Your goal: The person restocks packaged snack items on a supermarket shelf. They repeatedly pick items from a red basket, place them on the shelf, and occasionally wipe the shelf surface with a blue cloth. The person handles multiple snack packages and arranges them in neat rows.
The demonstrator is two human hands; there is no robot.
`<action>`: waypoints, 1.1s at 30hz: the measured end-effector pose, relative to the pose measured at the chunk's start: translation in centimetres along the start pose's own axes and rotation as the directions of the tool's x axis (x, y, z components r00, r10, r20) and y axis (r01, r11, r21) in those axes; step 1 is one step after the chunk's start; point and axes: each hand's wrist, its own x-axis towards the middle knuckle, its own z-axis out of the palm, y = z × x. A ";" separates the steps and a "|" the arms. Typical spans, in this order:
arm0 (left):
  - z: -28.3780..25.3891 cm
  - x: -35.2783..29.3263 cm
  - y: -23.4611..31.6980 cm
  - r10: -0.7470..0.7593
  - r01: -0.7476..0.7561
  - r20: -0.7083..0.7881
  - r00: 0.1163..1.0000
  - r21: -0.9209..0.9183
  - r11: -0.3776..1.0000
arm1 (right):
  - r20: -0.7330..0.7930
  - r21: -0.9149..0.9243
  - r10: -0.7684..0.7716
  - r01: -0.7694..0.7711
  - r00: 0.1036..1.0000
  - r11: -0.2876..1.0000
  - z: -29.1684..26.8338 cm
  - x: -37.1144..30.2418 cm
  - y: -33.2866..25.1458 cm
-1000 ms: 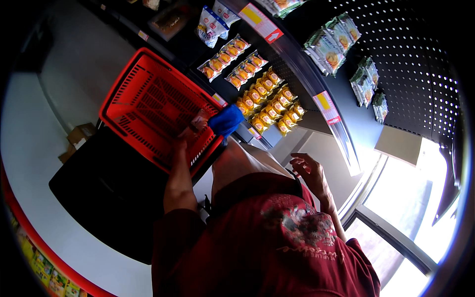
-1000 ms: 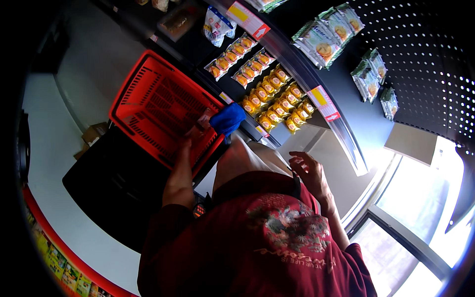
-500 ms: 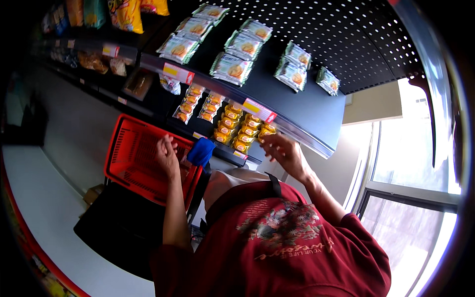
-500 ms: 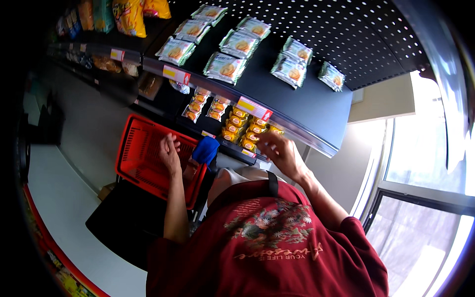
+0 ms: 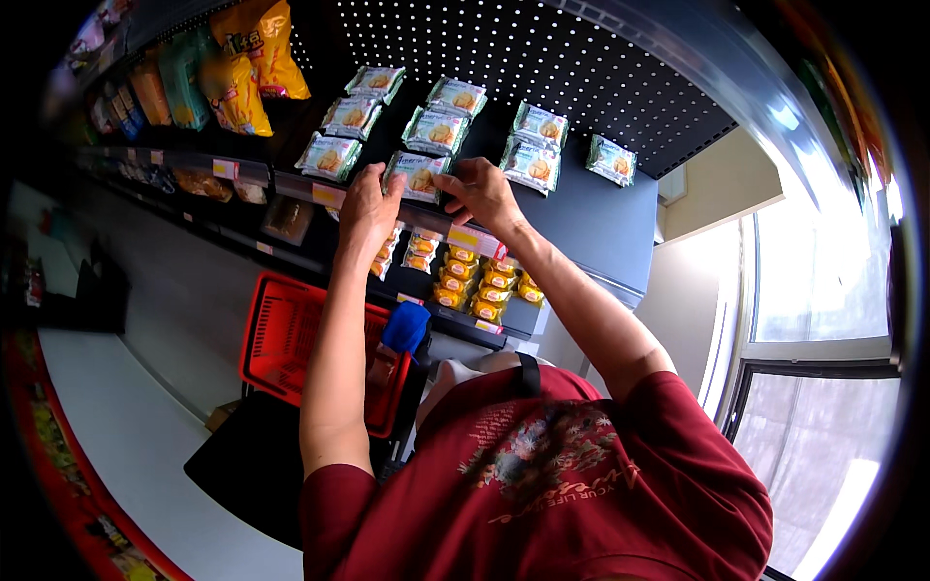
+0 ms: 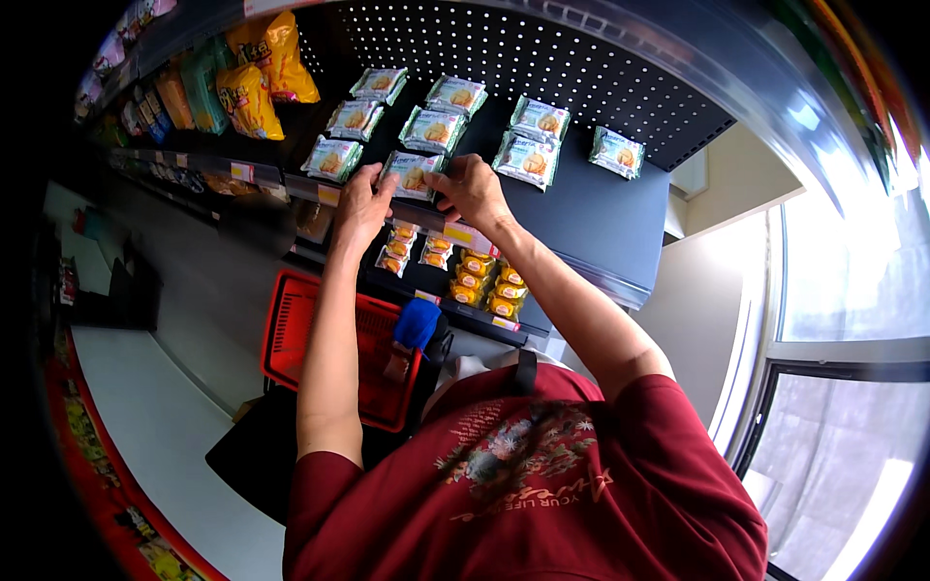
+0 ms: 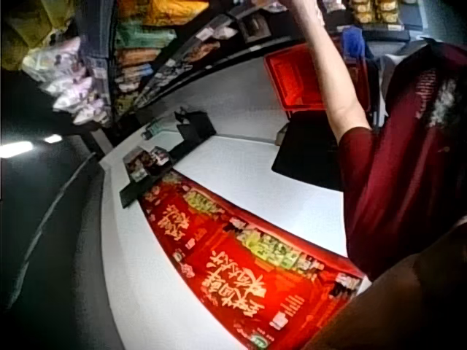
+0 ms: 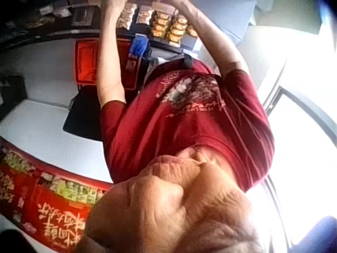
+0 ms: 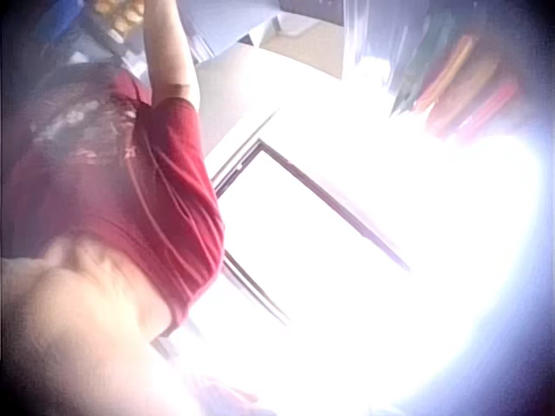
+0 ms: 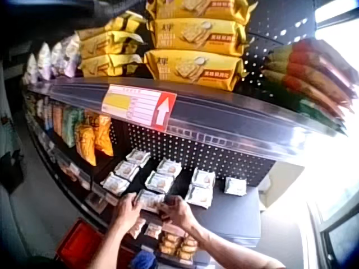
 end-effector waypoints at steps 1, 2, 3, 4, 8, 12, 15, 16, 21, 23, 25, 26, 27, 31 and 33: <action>-0.1 0.4 -0.2 -0.024 0.025 0.034 0.999 -0.017 1.000 | -0.032 0.002 -0.021 0.021 0.999 1.000 0.5 0.4 0.0; -0.2 0.9 -0.4 -0.047 0.049 0.065 0.997 -0.031 0.998 | -0.036 0.000 -0.010 0.010 0.999 1.000 0.7 0.8 0.0; -0.8 0.8 1.0 -0.109 0.127 0.136 0.985 -0.127 0.984 | -0.032 -0.006 0.001 -0.002 0.999 1.000 0.6 1.0 0.2; -1.4 0.7 1.9 -0.167 0.212 0.210 0.963 -0.215 0.953 | -0.024 -0.014 0.013 -0.013 1.000 1.000 0.6 1.1 0.3; -2.4 1.1 1.5 -0.184 0.303 0.367 0.912 -0.298 0.905 | 0.065 0.030 0.017 -0.019 0.998 0.999 0.2 1.5 0.7; -2.7 1.0 1.9 -0.151 0.294 0.415 0.897 -0.306 0.905 | 0.100 0.079 -0.009 0.001 0.995 0.997 -0.3 0.8 0.3; -2.9 0.2 2.6 -0.093 0.255 0.378 0.921 -0.404 0.878 | 0.089 0.161 -0.098 0.082 0.991 0.983 -0.5 0.2 -0.1; -2.7 0.3 2.6 -0.063 0.227 0.363 0.930 -0.429 0.874 | 0.084 0.166 -0.143 0.128 0.986 0.978 -0.7 0.3 0.1; -1.8 -0.1 2.4 0.068 0.009 0.240 0.968 -0.308 0.951 | -0.006 -0.023 -0.333 0.333 0.943 0.943 -0.8 -0.2 0.6; -1.6 -0.7 2.7 0.104 -0.065 0.190 0.976 -0.202 0.977 | -0.052 -0.340 -0.559 0.512 0.828 0.789 -0.6 -1.0 0.9; -1.6 -1.0 2.4 0.132 -0.104 0.150 0.980 -0.180 0.978 | -0.061 -0.280 -0.510 0.476 0.858 0.834 -0.2 -1.7 0.5; -1.4 -1.2 1.9 0.148 -0.122 0.124 0.981 -0.192 0.974 | -0.064 -0.249 -0.485 0.457 0.872 0.854 -0.1 -1.8 0.4; -1.6 -1.3 2.2 0.152 -0.123 0.139 0.979 -0.201 0.972 | -0.064 -0.227 -0.452 0.428 0.890 0.875 -0.2 -1.8 0.4; -2.5 -1.4 3.8 0.131 -0.092 0.202 0.971 -0.192 0.977 | -0.035 -0.170 -0.381 0.371 0.924 0.913 -0.6 -1.4 1.6; -2.8 -1.3 4.3 0.067 -0.034 0.274 0.959 -0.122 0.992 | -0.010 -0.174 -0.336 0.329 0.942 0.928 -0.6 -1.5 1.6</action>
